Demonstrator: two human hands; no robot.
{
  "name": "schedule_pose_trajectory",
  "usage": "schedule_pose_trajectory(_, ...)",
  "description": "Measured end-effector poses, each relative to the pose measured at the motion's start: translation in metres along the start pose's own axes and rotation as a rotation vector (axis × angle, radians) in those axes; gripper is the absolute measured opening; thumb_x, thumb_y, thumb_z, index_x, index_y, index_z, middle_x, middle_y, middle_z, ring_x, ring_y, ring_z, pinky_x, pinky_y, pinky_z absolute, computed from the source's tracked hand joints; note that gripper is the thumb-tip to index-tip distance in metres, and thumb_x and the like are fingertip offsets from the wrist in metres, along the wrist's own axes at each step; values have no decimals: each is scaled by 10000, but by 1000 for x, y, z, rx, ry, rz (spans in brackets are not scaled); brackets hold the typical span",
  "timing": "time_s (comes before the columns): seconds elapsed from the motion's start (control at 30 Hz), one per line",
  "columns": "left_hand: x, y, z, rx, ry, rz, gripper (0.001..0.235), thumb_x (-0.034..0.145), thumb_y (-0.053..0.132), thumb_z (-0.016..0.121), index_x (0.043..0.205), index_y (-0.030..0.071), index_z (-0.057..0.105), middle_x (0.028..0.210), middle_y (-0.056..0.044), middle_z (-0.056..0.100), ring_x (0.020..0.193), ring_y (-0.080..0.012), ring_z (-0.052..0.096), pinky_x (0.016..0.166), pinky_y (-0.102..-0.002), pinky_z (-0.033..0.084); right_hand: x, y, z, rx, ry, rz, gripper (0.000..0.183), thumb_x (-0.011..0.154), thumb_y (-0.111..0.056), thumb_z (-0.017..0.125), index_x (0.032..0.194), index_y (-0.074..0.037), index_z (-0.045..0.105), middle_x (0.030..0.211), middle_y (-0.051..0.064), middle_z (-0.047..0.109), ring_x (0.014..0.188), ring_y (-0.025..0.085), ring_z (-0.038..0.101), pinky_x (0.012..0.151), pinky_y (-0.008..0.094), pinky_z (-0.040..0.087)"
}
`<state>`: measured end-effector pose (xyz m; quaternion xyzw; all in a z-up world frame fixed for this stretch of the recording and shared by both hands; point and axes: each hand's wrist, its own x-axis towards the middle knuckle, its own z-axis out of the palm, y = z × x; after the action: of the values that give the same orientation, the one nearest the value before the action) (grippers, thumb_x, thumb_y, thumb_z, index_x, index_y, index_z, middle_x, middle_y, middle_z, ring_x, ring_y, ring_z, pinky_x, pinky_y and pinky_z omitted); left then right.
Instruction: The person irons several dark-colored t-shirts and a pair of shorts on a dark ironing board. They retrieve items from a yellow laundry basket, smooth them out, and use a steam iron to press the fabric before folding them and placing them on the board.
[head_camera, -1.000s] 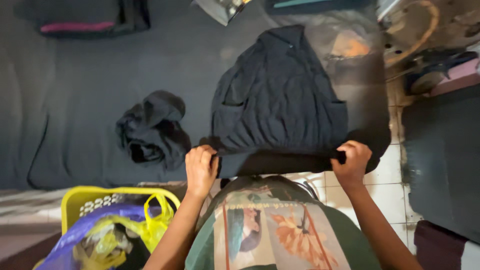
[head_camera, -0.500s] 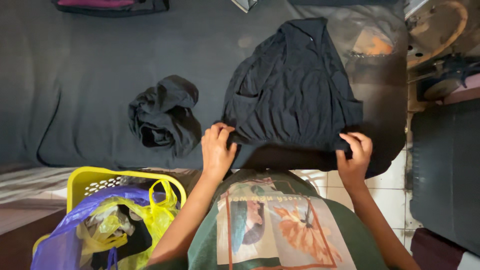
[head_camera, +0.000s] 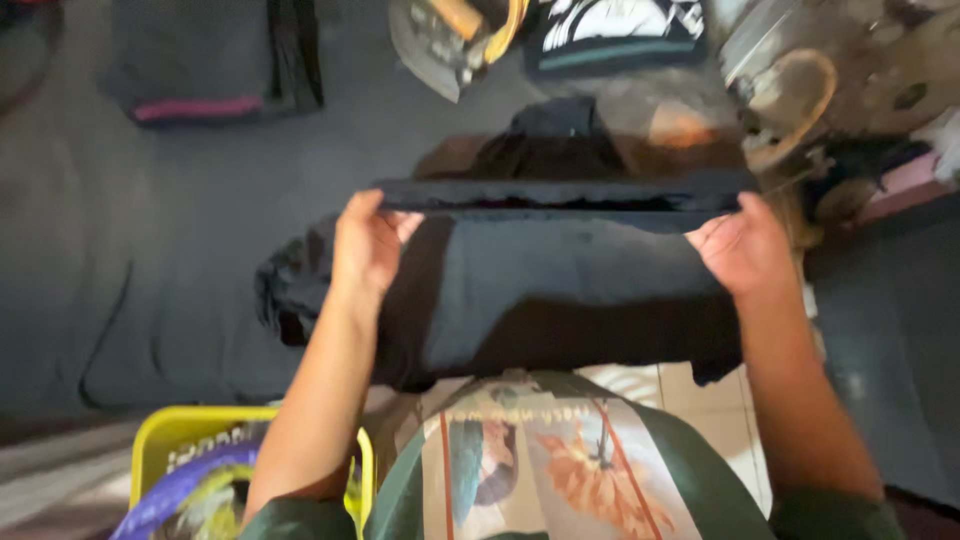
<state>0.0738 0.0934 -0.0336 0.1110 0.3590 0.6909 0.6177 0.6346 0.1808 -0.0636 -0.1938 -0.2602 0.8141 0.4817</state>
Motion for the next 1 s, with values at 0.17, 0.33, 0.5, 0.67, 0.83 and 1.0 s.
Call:
schedule_pose_trajectory(0.17,76,83,56,-41,-105,28,223,981,257,592,1041,48,641,921,-93,671,779,-231,642,784,-453,607,73,-88,75,4,253,-237,374,1123,-275,452,1291,-25,673,1342,103,735,1281,285,702,1181,458,492)
schedule_pose_trajectory(0.33,93,159,116,-147,-169,135,273,905,191,556,1078,-3,641,1072,-142,729,989,-306,730,951,-480,610,117,-162,110,-18,205,-366,275,1120,-219,516,1261,-45,676,1320,111,739,1249,308,724,1136,479,545)
schedule_pose_trajectory(0.5,96,175,132,-118,-187,118,221,895,210,586,1019,42,658,1030,-89,723,985,-295,716,961,-517,585,141,-186,129,-234,224,-321,249,1074,-214,545,1202,-70,703,1264,96,755,1199,285,731,1085,475,570)
schedule_pose_trajectory(0.67,50,156,119,44,-44,-55,246,870,248,592,985,64,707,1029,-70,759,946,-257,742,920,-463,592,118,-157,121,-362,260,-49,271,1088,-193,591,1301,-38,654,1294,97,748,1208,252,709,1124,419,545)
schedule_pose_trajectory(0.83,-33,79,38,175,44,-208,152,871,201,640,974,98,683,993,-32,721,939,-220,688,895,-411,557,31,-90,69,-1746,-488,-671,557,885,-262,771,1340,-7,576,1365,148,591,1309,279,566,1177,375,408)
schedule_pose_trajectory(1.0,-78,-46,-74,771,-57,-277,174,923,181,647,987,31,708,932,3,685,892,-94,603,835,-254,471,-21,41,19,-1181,451,468,418,810,-286,762,1136,-26,734,1131,105,741,1059,195,662,935,331,487)
